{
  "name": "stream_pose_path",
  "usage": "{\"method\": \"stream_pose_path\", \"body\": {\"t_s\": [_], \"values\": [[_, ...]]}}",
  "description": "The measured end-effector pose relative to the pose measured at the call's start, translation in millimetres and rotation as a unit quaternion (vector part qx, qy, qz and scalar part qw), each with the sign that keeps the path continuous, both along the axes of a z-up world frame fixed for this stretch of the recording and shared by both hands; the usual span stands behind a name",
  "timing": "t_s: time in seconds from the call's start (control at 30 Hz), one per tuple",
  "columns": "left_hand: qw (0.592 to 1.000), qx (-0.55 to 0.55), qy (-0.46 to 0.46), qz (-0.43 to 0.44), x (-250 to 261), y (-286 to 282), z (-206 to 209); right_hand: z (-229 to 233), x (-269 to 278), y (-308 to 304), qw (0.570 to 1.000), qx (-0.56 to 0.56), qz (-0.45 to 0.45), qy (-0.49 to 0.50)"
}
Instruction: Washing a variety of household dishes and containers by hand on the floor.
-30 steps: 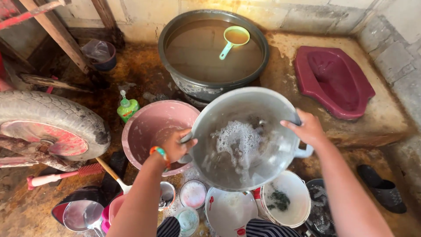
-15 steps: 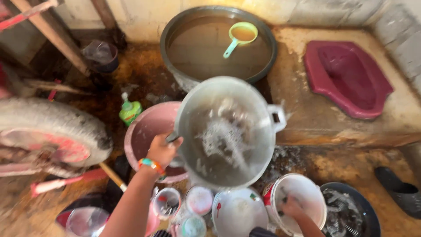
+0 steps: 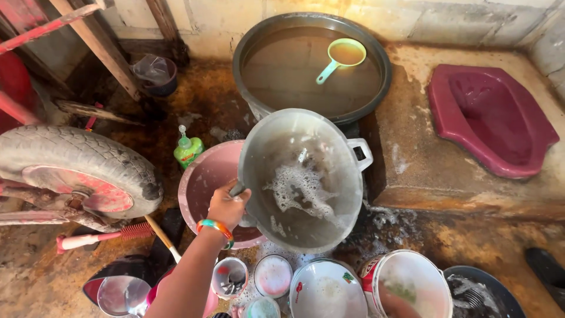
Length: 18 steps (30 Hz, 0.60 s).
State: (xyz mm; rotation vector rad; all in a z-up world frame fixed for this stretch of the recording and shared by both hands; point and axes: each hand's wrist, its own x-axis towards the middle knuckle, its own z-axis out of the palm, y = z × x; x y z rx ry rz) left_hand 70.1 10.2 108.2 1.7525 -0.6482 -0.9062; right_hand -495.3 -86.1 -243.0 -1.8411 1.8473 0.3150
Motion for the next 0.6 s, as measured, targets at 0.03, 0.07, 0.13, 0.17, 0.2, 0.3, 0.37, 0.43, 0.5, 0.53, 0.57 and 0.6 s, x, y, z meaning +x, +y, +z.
{"method": "stream_pose_path", "body": {"t_s": [0.03,0.07,0.13,0.17,0.2,0.3,0.37,0.43,0.5,0.53,0.57,0.6], "values": [[0.999,0.042,-0.033,0.008,-0.4,1.2,10.5,-0.9,2.1,1.3,1.0,0.01,-0.025,0.013],[0.998,0.044,-0.033,0.008,0.6,1.2,8.3,-2.2,5.5,3.4,1.0,0.012,-0.024,0.013],[1.0,0.021,-0.006,0.012,2.1,-0.6,3.5,-3.6,10.6,5.2,0.996,0.032,-0.071,0.041],[1.0,0.022,-0.005,0.012,5.5,-3.4,-3.8,-7.8,16.0,4.9,0.996,0.032,-0.07,0.042],[1.0,0.01,-0.006,0.012,4.6,-3.7,-12.8,-10.3,14.8,9.2,0.996,0.058,-0.062,0.023],[0.999,0.038,-0.011,0.003,-0.4,-3.3,-0.2,-20.2,30.8,14.1,0.991,0.119,-0.047,-0.032],[0.997,0.078,-0.014,-0.002,-5.8,-4.4,5.6,-6.3,37.4,6.6,0.985,0.155,-0.036,-0.066],[0.999,0.035,-0.017,0.017,-8.0,-4.6,-3.2,29.6,37.4,0.6,0.99,0.066,-0.076,0.1],[0.998,0.053,-0.024,0.005,-5.1,-8.6,-7.8,-53.9,31.6,-1.5,0.988,0.058,-0.023,-0.14],[0.997,0.076,-0.027,-0.006,-6.9,-5.8,-12.4,-94.8,22.3,6.2,0.928,0.046,0.03,-0.369],[0.996,0.08,-0.024,-0.007,-9.1,-6.9,-12.5,-86.1,27.3,12.1,0.929,0.05,0.028,-0.366],[0.997,0.074,-0.001,-0.002,-11.8,-9.0,-12.4,-76.5,31.6,15.4,0.869,0.179,-0.164,-0.431]]}}
